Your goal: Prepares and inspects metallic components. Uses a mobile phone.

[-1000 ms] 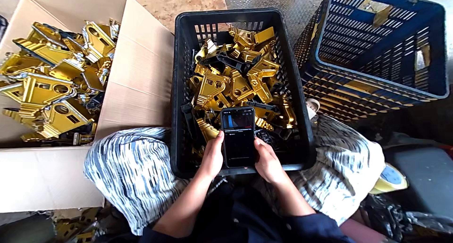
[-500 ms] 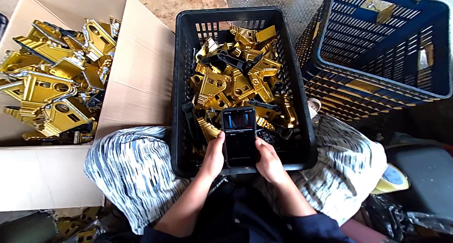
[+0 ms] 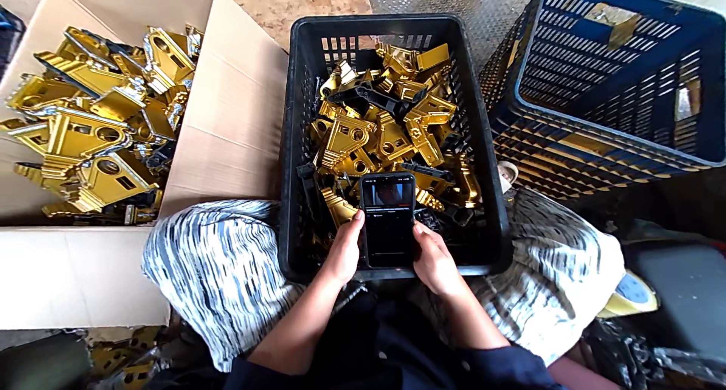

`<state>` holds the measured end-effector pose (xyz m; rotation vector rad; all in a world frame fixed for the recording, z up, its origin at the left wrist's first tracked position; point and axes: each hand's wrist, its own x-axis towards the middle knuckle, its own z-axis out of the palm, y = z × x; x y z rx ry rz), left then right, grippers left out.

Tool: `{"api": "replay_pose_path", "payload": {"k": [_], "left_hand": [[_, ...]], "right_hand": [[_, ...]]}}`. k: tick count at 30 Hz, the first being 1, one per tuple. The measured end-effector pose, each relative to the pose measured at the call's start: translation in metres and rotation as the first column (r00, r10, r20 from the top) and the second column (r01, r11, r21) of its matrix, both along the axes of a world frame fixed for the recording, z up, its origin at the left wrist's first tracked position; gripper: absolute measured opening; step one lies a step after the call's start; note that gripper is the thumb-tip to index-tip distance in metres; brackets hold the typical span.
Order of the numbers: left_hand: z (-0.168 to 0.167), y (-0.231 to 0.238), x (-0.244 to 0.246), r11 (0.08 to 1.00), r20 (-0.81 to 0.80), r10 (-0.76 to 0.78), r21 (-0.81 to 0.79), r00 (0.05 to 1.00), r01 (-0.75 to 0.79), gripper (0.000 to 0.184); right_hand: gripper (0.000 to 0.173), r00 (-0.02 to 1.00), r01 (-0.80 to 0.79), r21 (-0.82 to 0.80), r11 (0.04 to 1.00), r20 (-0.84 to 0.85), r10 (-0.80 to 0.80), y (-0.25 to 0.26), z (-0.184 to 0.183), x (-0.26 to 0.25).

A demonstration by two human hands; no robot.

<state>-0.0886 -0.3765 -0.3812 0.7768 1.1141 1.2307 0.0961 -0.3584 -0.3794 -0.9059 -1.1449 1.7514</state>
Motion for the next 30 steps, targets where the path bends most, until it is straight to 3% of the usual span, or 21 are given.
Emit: {"api": "replay_pose_path", "payload": {"k": [10,21,26,30], "left_hand": [[0.004,-0.001,-0.001,0.999,0.092,-0.018,-0.031,0.996,0.021,0.055],[0.005,0.0,-0.002,0.998,0.091,-0.022,-0.05,0.996,0.026,0.056],[0.002,0.0,-0.001,1.0,-0.086,-0.027,0.008,0.996,0.028,0.065],[0.028,0.011,0.002,0.999,-0.317,0.019,-0.018,0.948,-0.026,0.07]], "right_hand": [[0.046,1.0,-0.009,-0.004,1.0,-0.01,0.009,0.0,-0.002,0.0],[0.046,1.0,-0.015,-0.03,0.999,-0.014,0.014,0.001,0.001,-0.001],[0.043,0.997,-0.024,-0.103,0.994,-0.073,0.016,0.004,0.003,-0.002],[0.041,0.99,-0.024,-0.123,0.992,-0.139,0.006,0.006,0.003,-0.001]]}}
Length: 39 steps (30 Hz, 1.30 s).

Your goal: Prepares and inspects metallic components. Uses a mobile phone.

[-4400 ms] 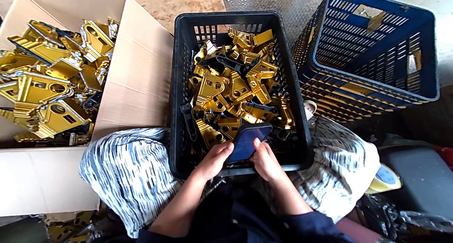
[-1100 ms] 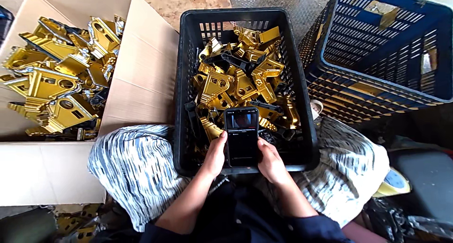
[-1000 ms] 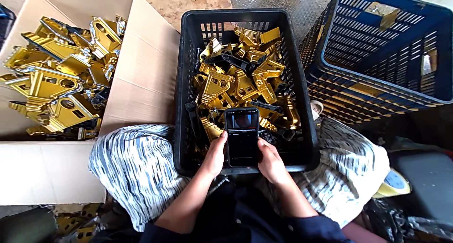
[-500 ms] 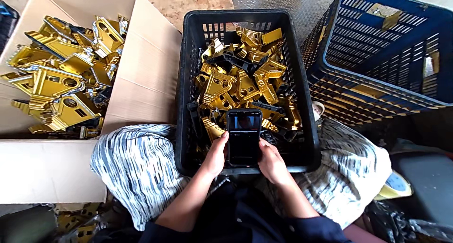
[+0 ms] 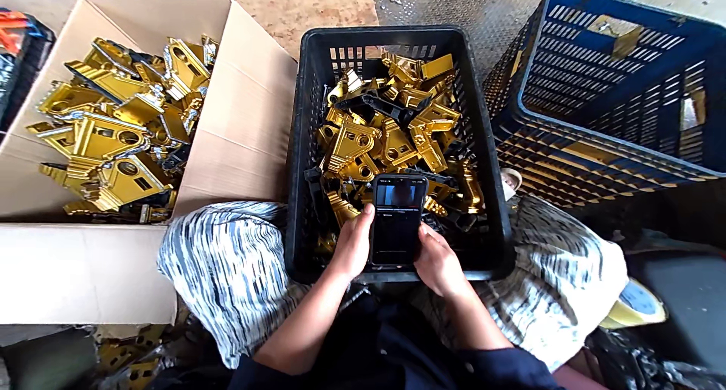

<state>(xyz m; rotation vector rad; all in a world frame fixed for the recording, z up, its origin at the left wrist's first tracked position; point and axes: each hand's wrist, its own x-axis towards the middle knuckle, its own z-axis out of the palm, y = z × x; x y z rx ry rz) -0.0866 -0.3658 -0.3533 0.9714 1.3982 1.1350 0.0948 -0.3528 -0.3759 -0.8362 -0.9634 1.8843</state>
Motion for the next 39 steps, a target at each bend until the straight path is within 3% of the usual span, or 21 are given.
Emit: {"api": "replay_pose_path", "payload": {"k": [3,6,10,13,17,23,31,39], "left_hand": [[0.014,0.017,-0.003,0.995,-0.115,0.074,0.081,0.991,-0.065,0.071],[0.024,0.031,-0.001,0.975,-0.205,0.15,0.193,0.967,-0.11,0.05],[0.023,0.031,0.009,0.968,-0.174,0.106,0.245,0.979,-0.061,0.027],[0.013,0.02,0.016,0.977,-0.153,0.063,0.211,0.986,-0.03,0.021],[0.003,-0.002,0.016,0.986,-0.056,0.006,0.169,0.998,0.004,0.029],[-0.018,-0.015,0.01,0.996,0.161,0.09,0.009,0.983,-0.093,0.052],[-0.024,-0.014,0.014,0.98,0.181,0.092,0.159,0.979,-0.122,0.041],[-0.026,-0.013,0.014,0.974,0.154,0.097,0.19,0.983,-0.125,0.04]], "right_hand": [[0.041,1.0,-0.004,0.032,0.999,-0.002,0.004,-0.001,-0.003,0.0],[0.043,1.0,-0.007,0.056,0.998,0.024,0.006,-0.001,-0.003,0.0],[0.043,1.0,0.017,0.033,0.999,0.005,-0.017,-0.001,-0.003,0.0],[0.043,1.0,0.027,0.011,1.0,-0.017,-0.027,-0.002,-0.001,0.001],[0.044,0.999,0.039,-0.008,0.999,-0.034,-0.039,-0.003,0.001,0.001],[0.042,0.998,0.049,-0.015,0.999,-0.036,-0.049,-0.003,0.001,0.0],[0.044,0.998,0.055,-0.034,0.998,-0.041,-0.057,-0.002,0.001,0.0],[0.046,0.999,0.045,-0.039,0.998,-0.029,-0.046,-0.003,0.002,0.0]]}}
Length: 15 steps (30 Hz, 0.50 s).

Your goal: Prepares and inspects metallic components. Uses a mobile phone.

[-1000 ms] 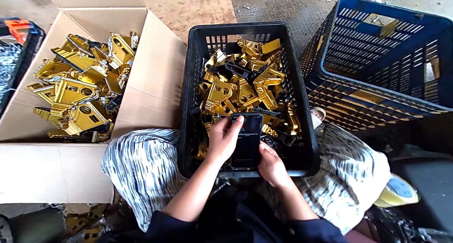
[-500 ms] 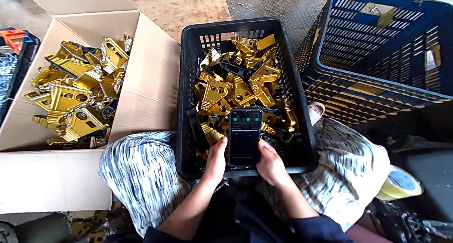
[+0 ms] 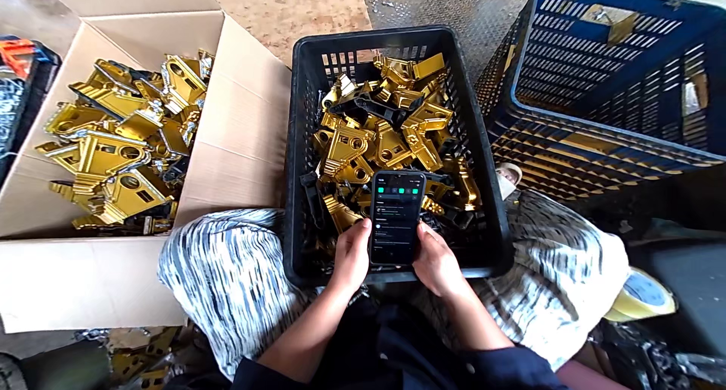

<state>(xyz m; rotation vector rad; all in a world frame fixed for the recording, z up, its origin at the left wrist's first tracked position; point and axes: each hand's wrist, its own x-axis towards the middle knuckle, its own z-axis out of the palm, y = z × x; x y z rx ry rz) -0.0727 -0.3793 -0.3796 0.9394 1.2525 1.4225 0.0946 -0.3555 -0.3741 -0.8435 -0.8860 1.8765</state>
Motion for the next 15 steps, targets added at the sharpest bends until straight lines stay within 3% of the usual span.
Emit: {"api": "replay_pose_path", "payload": {"k": [9,13,15], "left_hand": [[-0.001,0.0003,-0.0006,1.0,0.005,-0.01,0.02,1.0,0.01,0.041],[-0.0012,0.0006,-0.0007,1.0,0.009,-0.012,0.022,1.0,0.011,0.041],[-0.0013,0.0008,-0.001,1.0,0.008,-0.009,0.015,1.0,0.009,0.041]], "right_hand": [[0.046,1.0,0.0,0.011,1.0,0.005,0.0,0.0003,-0.0011,-0.0001],[0.032,0.997,-0.039,0.109,0.993,0.067,0.032,0.0,-0.0031,0.0015],[0.037,0.992,-0.059,0.155,0.986,0.117,0.042,-0.0001,-0.0026,0.0018]]}}
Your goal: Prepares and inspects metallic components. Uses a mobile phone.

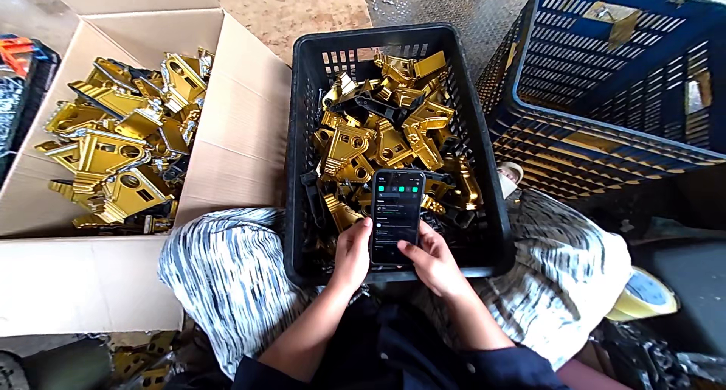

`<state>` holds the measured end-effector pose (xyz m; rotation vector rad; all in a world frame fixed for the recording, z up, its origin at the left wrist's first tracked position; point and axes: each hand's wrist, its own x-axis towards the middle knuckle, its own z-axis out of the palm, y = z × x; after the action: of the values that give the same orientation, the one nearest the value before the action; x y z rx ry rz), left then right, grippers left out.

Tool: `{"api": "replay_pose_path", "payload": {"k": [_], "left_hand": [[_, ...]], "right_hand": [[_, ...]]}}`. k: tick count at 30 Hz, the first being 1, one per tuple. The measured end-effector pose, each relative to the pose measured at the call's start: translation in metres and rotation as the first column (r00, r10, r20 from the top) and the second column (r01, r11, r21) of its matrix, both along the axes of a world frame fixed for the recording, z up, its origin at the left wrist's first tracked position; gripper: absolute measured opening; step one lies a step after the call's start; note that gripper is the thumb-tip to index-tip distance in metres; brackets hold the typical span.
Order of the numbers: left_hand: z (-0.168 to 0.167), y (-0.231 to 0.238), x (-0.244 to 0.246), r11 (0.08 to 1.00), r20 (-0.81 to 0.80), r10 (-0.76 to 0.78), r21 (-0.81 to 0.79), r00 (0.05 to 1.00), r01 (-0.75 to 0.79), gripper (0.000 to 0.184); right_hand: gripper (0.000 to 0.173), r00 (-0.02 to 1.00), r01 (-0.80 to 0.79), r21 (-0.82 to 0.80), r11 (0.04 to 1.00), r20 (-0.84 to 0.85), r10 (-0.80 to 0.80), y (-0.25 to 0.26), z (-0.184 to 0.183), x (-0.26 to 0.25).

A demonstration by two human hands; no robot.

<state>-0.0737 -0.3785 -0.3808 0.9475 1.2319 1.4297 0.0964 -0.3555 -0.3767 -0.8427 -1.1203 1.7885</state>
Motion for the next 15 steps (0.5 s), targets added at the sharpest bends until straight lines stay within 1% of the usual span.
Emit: {"api": "replay_pose_path", "payload": {"k": [4,8,15], "left_hand": [[-0.0002,0.0003,-0.0001,1.0,0.006,0.004,-0.007,1.0,-0.004,0.04],[0.0,0.0004,-0.0001,1.0,0.008,0.002,-0.006,1.0,-0.002,0.041],[0.0002,0.0008,-0.0002,1.0,0.021,0.006,-0.022,1.0,-0.005,0.04]], "right_hand": [[0.048,0.999,-0.019,0.052,0.998,0.042,0.017,-0.0002,0.0012,-0.0004],[0.057,0.997,-0.033,0.058,0.998,0.075,0.029,0.0,0.0022,-0.0004],[0.057,0.993,-0.044,0.051,0.998,0.108,0.039,0.0005,0.0033,0.0]]}}
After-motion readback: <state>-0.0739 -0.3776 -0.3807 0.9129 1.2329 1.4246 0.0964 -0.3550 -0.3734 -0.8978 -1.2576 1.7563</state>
